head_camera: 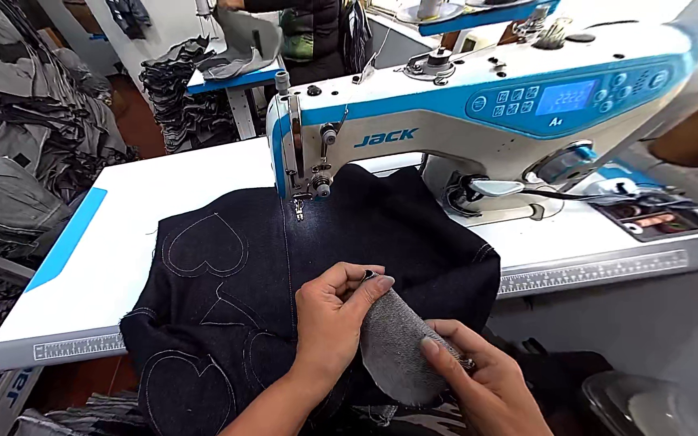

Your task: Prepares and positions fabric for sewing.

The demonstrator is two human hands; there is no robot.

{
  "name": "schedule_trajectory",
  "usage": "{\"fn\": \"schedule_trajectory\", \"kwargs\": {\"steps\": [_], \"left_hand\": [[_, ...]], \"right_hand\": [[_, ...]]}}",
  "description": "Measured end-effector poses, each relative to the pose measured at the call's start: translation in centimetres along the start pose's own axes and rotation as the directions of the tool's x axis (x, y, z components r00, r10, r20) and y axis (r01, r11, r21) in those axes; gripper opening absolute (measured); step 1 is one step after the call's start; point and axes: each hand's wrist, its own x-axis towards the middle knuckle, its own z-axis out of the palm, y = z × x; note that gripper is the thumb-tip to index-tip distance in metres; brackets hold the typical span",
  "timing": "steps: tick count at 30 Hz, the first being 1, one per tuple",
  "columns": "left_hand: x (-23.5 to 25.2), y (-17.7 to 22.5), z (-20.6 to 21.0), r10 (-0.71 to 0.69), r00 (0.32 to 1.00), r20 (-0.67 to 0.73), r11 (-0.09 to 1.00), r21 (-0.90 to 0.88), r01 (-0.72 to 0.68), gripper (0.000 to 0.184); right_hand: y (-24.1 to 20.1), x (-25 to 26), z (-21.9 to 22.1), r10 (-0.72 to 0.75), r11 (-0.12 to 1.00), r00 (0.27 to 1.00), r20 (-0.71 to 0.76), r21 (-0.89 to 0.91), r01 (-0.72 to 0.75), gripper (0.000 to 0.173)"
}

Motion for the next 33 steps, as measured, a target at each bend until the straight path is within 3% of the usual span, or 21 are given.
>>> {"fn": "schedule_trajectory", "kwargs": {"steps": [3,12,23,26,28,30,31,33], "left_hand": [[0.3,0.1,-0.3,-0.046,0.998,0.037,0.998,-0.047,0.048,0.016],[0.3,0.5,-1.0,-0.172,0.979,0.109,0.966,-0.179,0.189,0.026],[1.1,1.6,-3.3,-0.176,0.953,0.246,0.97,-0.122,0.211,0.017],[1.1,2.0,-3.9,-0.093,0.962,0.256,0.984,-0.121,0.128,0.017],[1.1,2.3,-4.7,0.04,0.951,0.307,0.987,-0.162,0.011,0.016],[1.1,2.3,-6.2,0.158,0.89,0.427,0.966,-0.253,-0.05,0.023],[1.1,2.2,-7.1,0.151,0.856,0.494,0.958,-0.286,-0.003,0.042],[0.9,2.0,-8.1,-0.023,0.803,0.595,0.942,-0.256,0.216,0.082]], "right_hand": [[-0.2,0.2,0.3,0.015,0.999,1.0,0.0,0.045,-0.015,0.013],[-0.1,-0.2,1.0,0.068,0.977,0.995,0.077,0.198,-0.083,0.018],[0.3,0.2,1.3,0.116,0.945,0.976,0.183,0.283,-0.166,0.026],[0.1,0.9,0.9,0.015,0.983,0.98,0.2,0.175,-0.05,0.025],[0.1,1.6,0.3,-0.216,0.971,0.965,0.147,-0.071,0.228,0.027],[-0.2,2.7,-0.7,-0.543,0.739,0.826,0.154,-0.38,0.556,0.031],[-0.7,3.3,-1.5,-0.674,0.561,0.704,0.225,-0.464,0.685,0.027],[-2.0,4.1,-2.7,-0.795,0.236,0.463,0.392,-0.504,0.831,0.02]]}}
